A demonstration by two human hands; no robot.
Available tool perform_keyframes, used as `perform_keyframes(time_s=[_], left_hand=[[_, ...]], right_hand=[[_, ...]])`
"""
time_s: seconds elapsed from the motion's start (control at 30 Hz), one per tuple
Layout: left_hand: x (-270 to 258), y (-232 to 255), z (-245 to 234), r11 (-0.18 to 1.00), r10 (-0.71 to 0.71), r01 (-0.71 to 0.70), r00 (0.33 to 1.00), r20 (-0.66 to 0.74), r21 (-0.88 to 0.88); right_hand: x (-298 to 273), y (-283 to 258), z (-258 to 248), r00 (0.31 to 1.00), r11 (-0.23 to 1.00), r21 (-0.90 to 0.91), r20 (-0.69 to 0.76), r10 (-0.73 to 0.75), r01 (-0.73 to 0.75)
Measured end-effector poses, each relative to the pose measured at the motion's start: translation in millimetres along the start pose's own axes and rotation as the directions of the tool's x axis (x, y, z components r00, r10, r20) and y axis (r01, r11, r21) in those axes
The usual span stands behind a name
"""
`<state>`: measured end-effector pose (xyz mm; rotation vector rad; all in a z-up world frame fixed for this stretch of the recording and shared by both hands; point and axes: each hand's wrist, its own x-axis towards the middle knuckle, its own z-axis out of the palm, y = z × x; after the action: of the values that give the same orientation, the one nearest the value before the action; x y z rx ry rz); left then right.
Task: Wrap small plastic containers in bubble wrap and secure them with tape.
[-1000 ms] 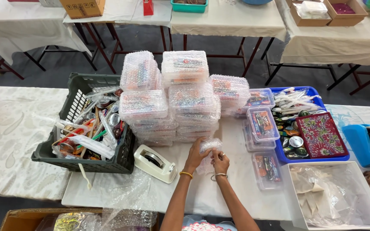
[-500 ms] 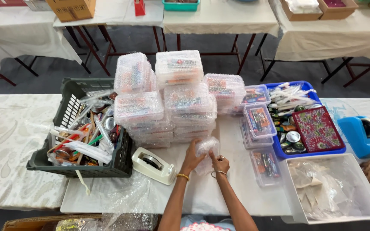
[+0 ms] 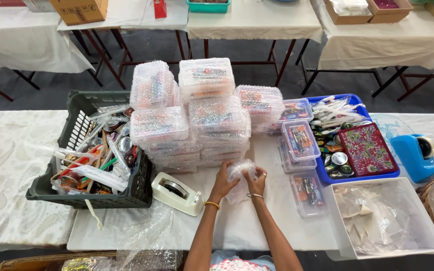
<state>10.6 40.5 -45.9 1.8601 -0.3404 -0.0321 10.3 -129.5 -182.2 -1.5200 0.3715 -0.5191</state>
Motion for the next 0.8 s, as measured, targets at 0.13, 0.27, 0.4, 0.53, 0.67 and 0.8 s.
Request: perform_keyframes(time_s=[0.13,0.27,0.4,0.53,0.67,0.8], left_hand=[[-0.2,-10.5,-2.5,0.999,0.04,-0.04,0.999,-0.027,-0.006],[-9.5,3.3,1.5,0.998,0.037,-0.037,0.999,-0.01,-0.045],[-19.6,19.5,17.3,0.994,0.04,-0.048,0.996,-0.076,-0.098],[-32.4,55.0,25.7,0.987,-0.015,0.007,0.999,-0.051,-0.159],[-45.1,24.9,67.0,0.908,0.34,-0.33,0.94,0.005,0.258],[-53.6,29.1,92.9,0.241,0.796,-0.715,0.533,0.288,0.656]], right_hand=[[-14.2,55.1,-24.9,0.991,0.991,0.062,0.07,0.116,-0.12],[-42.4,31.4,-45.0,0.963,0.912,-0.316,-0.02,0.268,-0.26],[-45.4,34.7,-61.7,0.961,0.85,-0.471,0.015,0.275,-0.236],[-33.3,41.5,-98.2,0.968,0.93,-0.268,-0.038,0.249,-0.25],[-44.8,-76.6,-124.0,0.716,0.691,0.206,0.089,0.692,-0.693],[-46.1,-69.3,-158.6,0.695,0.616,0.346,0.179,0.697,-0.707]])
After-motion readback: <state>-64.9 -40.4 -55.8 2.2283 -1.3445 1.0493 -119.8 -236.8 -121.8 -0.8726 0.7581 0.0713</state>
